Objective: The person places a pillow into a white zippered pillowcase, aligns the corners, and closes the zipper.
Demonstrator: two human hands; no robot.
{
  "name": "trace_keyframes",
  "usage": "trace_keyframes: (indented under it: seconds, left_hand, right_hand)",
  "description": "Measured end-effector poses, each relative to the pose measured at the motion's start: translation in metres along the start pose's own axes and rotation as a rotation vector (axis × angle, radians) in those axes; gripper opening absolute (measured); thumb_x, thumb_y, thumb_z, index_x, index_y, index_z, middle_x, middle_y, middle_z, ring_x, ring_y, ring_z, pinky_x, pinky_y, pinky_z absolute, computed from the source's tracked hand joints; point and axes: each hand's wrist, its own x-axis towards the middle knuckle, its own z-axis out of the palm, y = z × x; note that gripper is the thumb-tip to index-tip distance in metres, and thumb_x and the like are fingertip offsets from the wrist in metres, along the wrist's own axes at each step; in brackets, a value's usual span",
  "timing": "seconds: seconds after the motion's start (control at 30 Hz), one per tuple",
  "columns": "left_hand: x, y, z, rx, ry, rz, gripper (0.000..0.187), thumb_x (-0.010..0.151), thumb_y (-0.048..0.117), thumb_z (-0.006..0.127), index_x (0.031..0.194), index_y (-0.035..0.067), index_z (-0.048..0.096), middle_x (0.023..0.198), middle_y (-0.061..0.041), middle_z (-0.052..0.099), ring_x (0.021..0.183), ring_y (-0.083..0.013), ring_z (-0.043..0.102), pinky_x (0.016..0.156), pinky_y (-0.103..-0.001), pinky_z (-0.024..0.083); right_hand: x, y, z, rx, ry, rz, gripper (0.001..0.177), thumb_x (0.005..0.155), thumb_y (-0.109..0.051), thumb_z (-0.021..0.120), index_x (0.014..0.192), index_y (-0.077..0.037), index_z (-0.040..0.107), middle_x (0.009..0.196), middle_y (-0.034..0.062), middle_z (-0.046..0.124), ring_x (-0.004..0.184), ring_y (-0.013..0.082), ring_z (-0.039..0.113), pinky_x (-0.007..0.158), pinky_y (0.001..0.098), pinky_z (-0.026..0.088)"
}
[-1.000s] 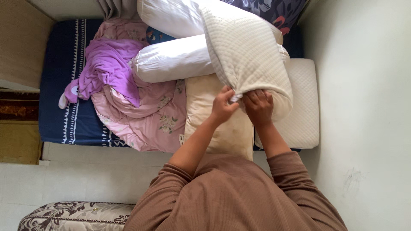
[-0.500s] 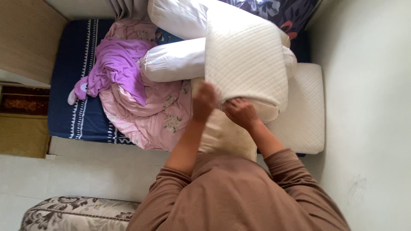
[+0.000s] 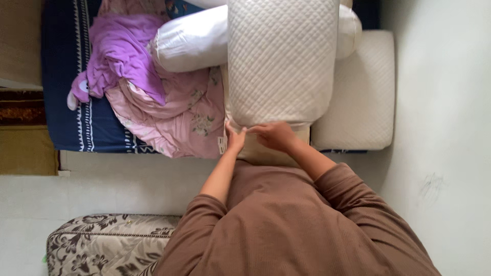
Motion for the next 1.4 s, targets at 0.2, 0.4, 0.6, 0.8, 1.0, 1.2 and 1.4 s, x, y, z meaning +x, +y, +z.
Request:
trace_keyframes:
  seconds: [0.2, 0.4, 0.6, 0.8, 1.0, 1.2, 1.4]
  left_hand:
    - [-0.038, -0.071, 0.027, 0.049, -0.317, -0.142, 0.113, 0.077, 0.037, 0.083, 0.156, 0.015, 0.006, 0.157, -0.028, 0.028, 0.142, -0.0434, 0.037, 0.113, -0.045, 0.037]
    - [-0.033, -0.077, 0.045, -0.510, -0.426, -0.837, 0.094, 0.080, 0.061, 0.064, 0.156, 0.019, 0.027, 0.157, -0.012, 0.041, 0.136, -0.0397, 0.053, 0.105, -0.052, 0.048]
    - [0.008, -0.067, 0.086, -1.266, -0.003, -1.049, 0.076, 0.086, 0.062, 0.071, 0.139, 0.010, 0.054, 0.130, -0.012, 0.056, 0.109, -0.0304, 0.056, 0.094, -0.047, 0.050]
    - [0.029, -0.065, 0.096, -1.464, 0.024, -1.015, 0.051, 0.093, 0.046, 0.072, 0.128, 0.010, 0.064, 0.120, -0.006, 0.067, 0.107, -0.0230, 0.061, 0.092, -0.036, 0.052]
    - [0.050, -0.001, 0.057, -1.791, -0.106, -0.659, 0.040, 0.098, 0.030, 0.066, 0.129, 0.006, 0.062, 0.125, -0.010, 0.068, 0.114, -0.0272, 0.064, 0.102, -0.041, 0.051]
    - [0.074, 0.218, -0.058, -2.022, -0.360, -0.061, 0.037, 0.105, 0.024, 0.066, 0.134, 0.000, 0.061, 0.129, -0.013, 0.067, 0.121, -0.0270, 0.062, 0.111, -0.041, 0.048]
    - [-0.035, 0.348, -0.172, -1.750, -0.688, 0.354, 0.054, 0.108, 0.033, 0.064, 0.153, 0.008, 0.045, 0.156, -0.009, 0.050, 0.151, -0.0265, 0.044, 0.131, -0.050, 0.038]
  right_hand:
    - [-0.123, 0.123, 0.049, 0.028, 0.144, 0.721, 0.076, 0.074, -0.015, 0.082, 0.142, -0.008, 0.051, 0.138, 0.0181, 0.057, 0.122, 0.0364, 0.057, 0.100, 0.0456, 0.048]
    - [-0.168, 0.175, 0.109, 1.025, -0.022, 1.403, 0.069, 0.092, -0.040, 0.069, 0.149, -0.009, 0.047, 0.144, 0.0103, 0.057, 0.135, 0.0271, 0.055, 0.109, 0.0463, 0.047]
    - [-0.135, 0.167, 0.146, 1.739, 0.719, 1.506, 0.055, 0.097, -0.053, 0.064, 0.134, -0.013, 0.055, 0.127, 0.0054, 0.061, 0.117, 0.0251, 0.058, 0.100, 0.0404, 0.050]
    - [-0.119, 0.203, 0.127, 1.852, 0.725, 1.668, 0.043, 0.094, -0.059, 0.067, 0.105, -0.019, 0.056, 0.088, -0.0036, 0.055, 0.081, 0.0160, 0.051, 0.074, 0.0335, 0.044]
    - [-0.077, 0.193, 0.061, 2.108, 0.651, 1.106, 0.048, 0.093, -0.053, 0.066, 0.118, -0.012, 0.066, 0.098, 0.0020, 0.065, 0.082, 0.0185, 0.055, 0.076, 0.0355, 0.049]
    - [-0.011, 0.146, -0.109, 2.253, 0.655, 0.034, 0.029, 0.121, -0.036, 0.057, 0.131, -0.012, 0.067, 0.121, 0.0047, 0.070, 0.105, 0.0158, 0.067, 0.100, 0.0308, 0.057]
    - [-0.035, 0.013, -0.238, 1.940, 0.722, -0.455, 0.051, 0.102, -0.020, 0.053, 0.152, -0.011, 0.050, 0.152, 0.0090, 0.054, 0.075, 0.0135, 0.060, 0.070, 0.0292, 0.052]
